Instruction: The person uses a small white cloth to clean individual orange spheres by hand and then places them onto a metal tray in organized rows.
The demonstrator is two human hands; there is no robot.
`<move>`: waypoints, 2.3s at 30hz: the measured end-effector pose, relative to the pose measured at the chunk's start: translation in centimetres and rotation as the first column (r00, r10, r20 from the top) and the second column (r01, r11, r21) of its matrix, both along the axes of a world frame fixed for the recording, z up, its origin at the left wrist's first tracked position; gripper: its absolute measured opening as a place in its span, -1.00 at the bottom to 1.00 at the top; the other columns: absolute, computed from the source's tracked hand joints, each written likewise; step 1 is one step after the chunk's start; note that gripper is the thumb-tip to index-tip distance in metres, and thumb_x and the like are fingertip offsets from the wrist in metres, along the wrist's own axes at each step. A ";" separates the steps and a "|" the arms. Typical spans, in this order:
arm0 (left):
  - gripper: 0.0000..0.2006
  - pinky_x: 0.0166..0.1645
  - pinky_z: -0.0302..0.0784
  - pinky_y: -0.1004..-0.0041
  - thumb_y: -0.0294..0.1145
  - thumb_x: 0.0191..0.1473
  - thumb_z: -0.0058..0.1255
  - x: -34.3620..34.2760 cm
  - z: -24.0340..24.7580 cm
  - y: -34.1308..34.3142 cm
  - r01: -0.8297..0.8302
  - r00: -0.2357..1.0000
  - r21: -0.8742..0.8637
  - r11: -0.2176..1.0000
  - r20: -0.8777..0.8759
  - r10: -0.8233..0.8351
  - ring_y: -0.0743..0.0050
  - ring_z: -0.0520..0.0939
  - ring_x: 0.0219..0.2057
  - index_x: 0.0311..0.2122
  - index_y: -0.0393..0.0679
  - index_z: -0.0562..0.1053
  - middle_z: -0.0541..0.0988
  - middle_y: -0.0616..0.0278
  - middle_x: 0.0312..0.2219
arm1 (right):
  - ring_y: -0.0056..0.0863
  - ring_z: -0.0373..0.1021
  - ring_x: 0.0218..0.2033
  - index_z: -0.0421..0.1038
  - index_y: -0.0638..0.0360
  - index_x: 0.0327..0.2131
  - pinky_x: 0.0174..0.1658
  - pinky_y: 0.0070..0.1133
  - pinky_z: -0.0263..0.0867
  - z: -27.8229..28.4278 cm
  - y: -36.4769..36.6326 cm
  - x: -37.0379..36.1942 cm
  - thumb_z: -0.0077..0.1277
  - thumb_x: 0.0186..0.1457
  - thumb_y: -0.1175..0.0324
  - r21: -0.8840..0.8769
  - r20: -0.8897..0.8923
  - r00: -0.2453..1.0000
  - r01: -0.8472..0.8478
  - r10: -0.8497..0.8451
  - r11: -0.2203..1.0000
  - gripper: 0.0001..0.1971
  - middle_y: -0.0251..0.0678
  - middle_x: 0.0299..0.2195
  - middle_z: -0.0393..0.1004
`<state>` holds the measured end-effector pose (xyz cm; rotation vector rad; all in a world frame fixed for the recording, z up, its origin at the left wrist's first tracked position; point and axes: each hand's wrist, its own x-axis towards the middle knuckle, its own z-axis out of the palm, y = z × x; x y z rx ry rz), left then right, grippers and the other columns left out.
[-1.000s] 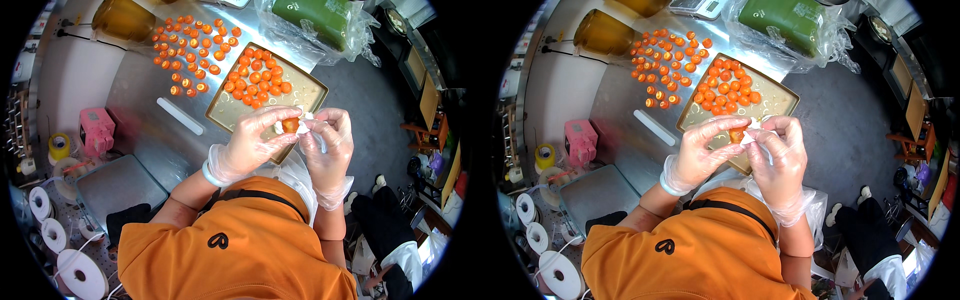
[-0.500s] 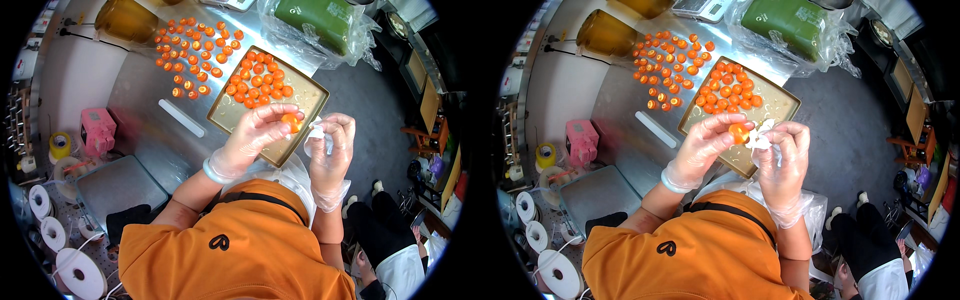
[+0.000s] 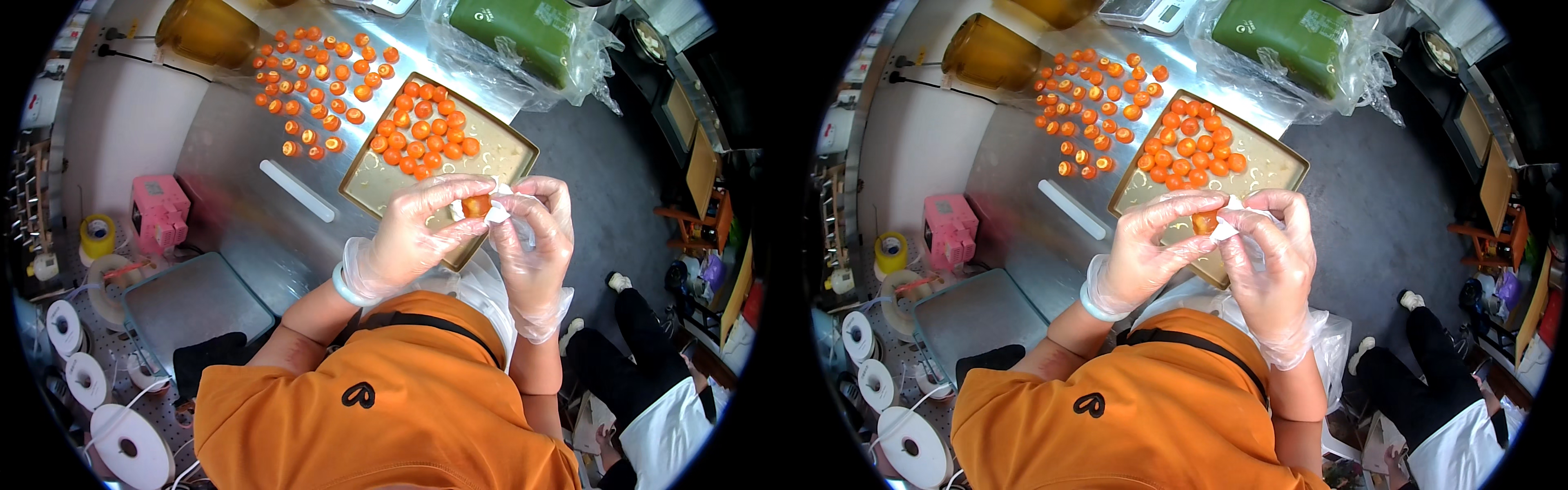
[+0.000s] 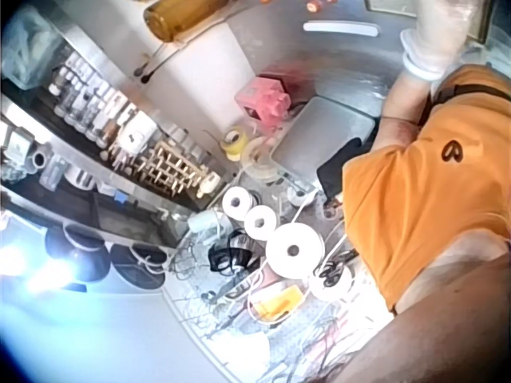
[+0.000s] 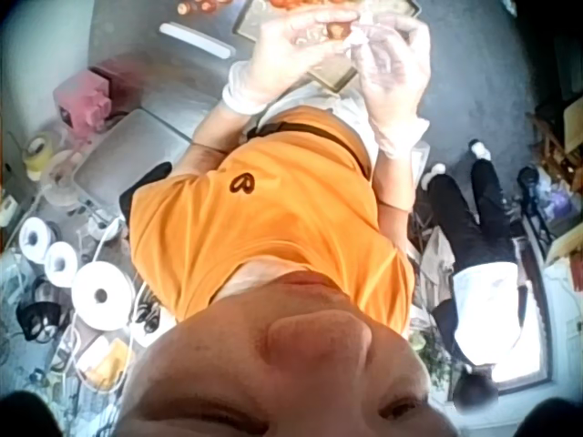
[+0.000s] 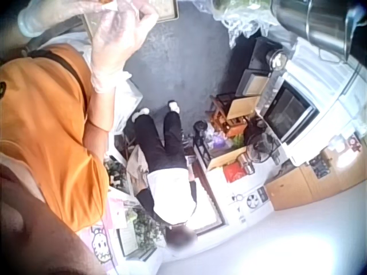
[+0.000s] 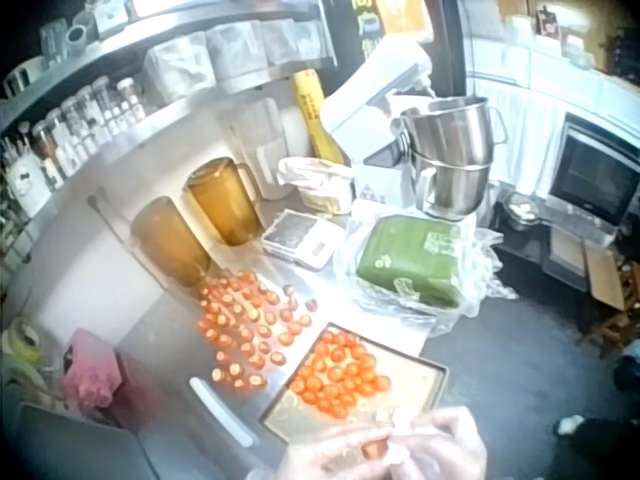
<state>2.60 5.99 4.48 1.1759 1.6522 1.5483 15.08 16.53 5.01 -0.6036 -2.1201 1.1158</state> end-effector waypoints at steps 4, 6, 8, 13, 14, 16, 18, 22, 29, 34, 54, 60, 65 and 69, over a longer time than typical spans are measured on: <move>-0.66 0.09 0.37 0.38 -0.64 -0.04 0.09 0.0 0.3 -0.3 0.012 0.999 -0.043 0.999 0.042 -0.011 0.31 0.50 -0.02 -0.07 -0.32 0.46 0.53 0.04 -0.11 | -0.29 0.36 -0.30 0.44 0.22 -0.37 -0.22 -0.45 0.34 0.1 -0.6 0.1 0.11 -0.22 0.61 0.091 0.062 0.997 0.032 -0.037 0.995 -0.78 -0.21 -0.31 0.31; -0.65 0.10 0.35 0.38 -0.64 -0.04 0.10 0.1 0.3 -0.3 0.015 0.993 -0.054 0.998 0.115 -0.009 0.33 0.50 -0.02 -0.07 -0.32 0.45 0.52 0.06 -0.10 | -0.30 0.35 -0.31 0.41 0.22 -0.38 -0.25 -0.45 0.33 -0.3 -0.6 -0.1 0.09 -0.20 0.61 0.090 0.023 0.999 0.041 -0.043 0.995 -0.78 -0.21 -0.32 0.30; -0.64 0.10 0.34 0.39 -0.65 -0.04 0.10 0.1 0.2 -0.4 0.045 0.968 -0.049 0.998 0.250 -0.031 0.37 0.48 -0.02 -0.06 -0.32 0.44 0.51 0.09 -0.10 | -0.31 0.35 -0.33 0.38 0.22 -0.38 -0.27 -0.47 0.33 -0.6 -0.6 -0.2 0.08 -0.17 0.61 0.066 -0.009 0.999 0.039 -0.038 0.997 -0.80 -0.21 -0.32 0.29; -0.66 0.11 0.31 0.43 -0.55 0.05 0.05 0.1 0.3 -0.5 0.106 0.784 -0.044 0.993 0.619 -0.056 0.44 0.47 -0.03 -0.02 -0.30 0.41 0.50 0.13 -0.10 | -0.44 0.32 -0.33 0.35 0.24 -0.36 -0.30 -0.57 0.29 -1.3 -0.2 0.3 0.02 0.00 0.54 -0.129 -0.070 0.997 0.003 -0.013 0.992 -0.91 -0.24 -0.32 0.28; -0.67 0.11 0.31 0.42 -0.51 0.08 0.03 0.1 0.0 -0.5 0.116 0.752 -0.044 0.992 0.656 -0.059 0.43 0.47 -0.03 -0.01 -0.30 0.40 0.50 0.12 -0.10 | -0.48 0.30 -0.33 0.35 0.24 -0.37 -0.29 -0.59 0.29 -1.0 -0.3 0.3 0.00 0.03 0.53 -0.262 -0.091 0.995 0.010 -0.035 0.965 -0.93 -0.26 -0.32 0.28; -0.66 0.10 0.32 0.40 -0.41 0.14 -0.02 0.1 -0.7 -0.5 0.115 0.674 -0.004 0.993 0.735 -0.075 0.43 0.48 -0.05 0.01 -0.29 0.38 0.49 0.10 -0.10 | -0.56 0.28 -0.31 0.35 0.25 -0.37 -0.26 -0.62 0.27 -0.2 -0.5 0.4 -0.03 0.08 0.50 -0.512 -0.123 0.989 0.008 -0.083 0.859 -0.96 -0.29 -0.32 0.28; -0.64 0.10 0.33 0.37 -0.31 0.19 -0.08 0.3 -1.4 -0.3 0.087 0.579 0.072 0.994 0.808 -0.109 0.41 0.50 -0.08 0.03 -0.28 0.36 0.48 0.08 -0.08 | -0.59 0.28 -0.31 0.35 0.26 -0.37 -0.24 -0.64 0.26 -0.2 -0.7 0.6 -0.04 0.09 0.51 -0.587 -0.126 0.986 0.011 -0.104 0.810 -0.96 -0.31 -0.31 0.30; -0.59 0.09 0.37 0.30 -0.19 0.24 -0.19 -0.1 -2.8 -0.6 0.032 0.119 0.134 0.990 0.983 -0.137 0.37 0.52 -0.13 0.09 -0.24 0.29 0.45 0.04 -0.06 | -0.59 0.29 -0.31 0.35 0.29 -0.38 -0.21 -0.63 0.27 -0.7 -0.6 0.6 -0.04 0.07 0.54 -0.458 -0.131 0.986 0.035 -0.106 0.888 -0.97 -0.29 -0.25 0.35; -0.58 0.10 0.38 0.24 -0.13 0.26 -0.26 0.2 -3.0 -0.5 -0.028 -0.177 0.078 0.997 0.981 -0.082 0.30 0.51 -0.08 0.09 -0.18 0.26 0.44 0.04 -0.05 | -0.48 0.35 -0.15 0.44 0.30 -0.29 -0.09 -0.57 0.29 -1.3 -0.8 0.3 0.07 -0.03 0.62 -0.401 -0.171 0.974 0.068 -0.148 0.914 -0.83 -0.20 -0.15 0.38; -0.63 0.13 0.37 0.24 -0.13 0.26 -0.26 0.8 -3.5 -0.3 -0.058 -0.128 0.103 0.993 0.986 -0.110 0.34 0.47 -0.02 0.04 -0.16 0.30 0.45 0.10 -0.06 | -0.39 0.33 -0.07 0.45 0.31 -0.20 0.01 -0.50 0.27 -0.4 -1.1 -0.1 0.10 -0.10 0.70 -0.472 -0.200 0.977 -0.033 -0.070 0.881 -0.69 -0.16 -0.12 0.36; -0.62 0.01 0.43 0.40 -0.31 0.25 -0.19 0.2 -2.7 -0.1 0.127 0.434 0.017 0.992 0.898 -0.071 0.40 0.51 -0.10 0.07 -0.33 0.31 0.46 0.12 -0.09 | -0.38 0.27 0.00 0.47 0.33 -0.15 0.06 -0.51 0.19 -1.0 0.6 2.1 0.08 -0.10 0.53 -0.654 -0.309 0.950 -0.178 -0.045 0.736 -0.66 -0.14 -0.04 0.32; -0.60 -0.02 0.44 0.44 -0.34 0.22 -0.12 -0.2 -1.9 -0.3 0.204 0.476 -0.039 0.978 0.877 -0.064 0.51 0.52 -0.17 0.10 -0.33 0.28 0.47 0.20 -0.14 | -0.33 0.28 0.00 0.45 0.32 -0.11 0.04 -0.48 0.22 -1.1 0.9 2.7 0.15 -0.17 0.55 -0.424 -0.169 0.985 -0.110 0.040 0.899 -0.58 -0.13 -0.06 0.32; -0.66 -0.08 0.44 0.48 -0.35 0.22 -0.13 -0.2 -1.8 -0.2 0.221 0.514 -0.083 0.972 0.857 -0.044 0.55 0.51 -0.23 0.04 -0.32 0.33 0.48 0.22 -0.19 | -0.20 0.36 -0.07 0.50 0.22 -0.20 -0.05 -0.43 0.32 -0.4 0.5 2.0 0.27 -0.27 0.54 -0.048 -0.025 0.993 -0.118 0.117 0.992 -0.58 -0.08 -0.10 0.37; -0.69 -0.09 0.44 0.48 -0.36 0.22 -0.13 0.0 -2.0 -0.1 0.239 0.562 -0.081 0.968 0.824 -0.070 0.55 0.51 -0.25 0.00 -0.32 0.36 0.50 0.23 -0.22 | -0.20 0.42 -0.14 0.52 0.21 -0.32 -0.14 -0.46 0.38 -0.7 0.3 1.7 0.26 -0.26 0.57 0.072 -0.014 0.996 -0.090 0.091 0.993 -0.70 -0.09 -0.15 0.42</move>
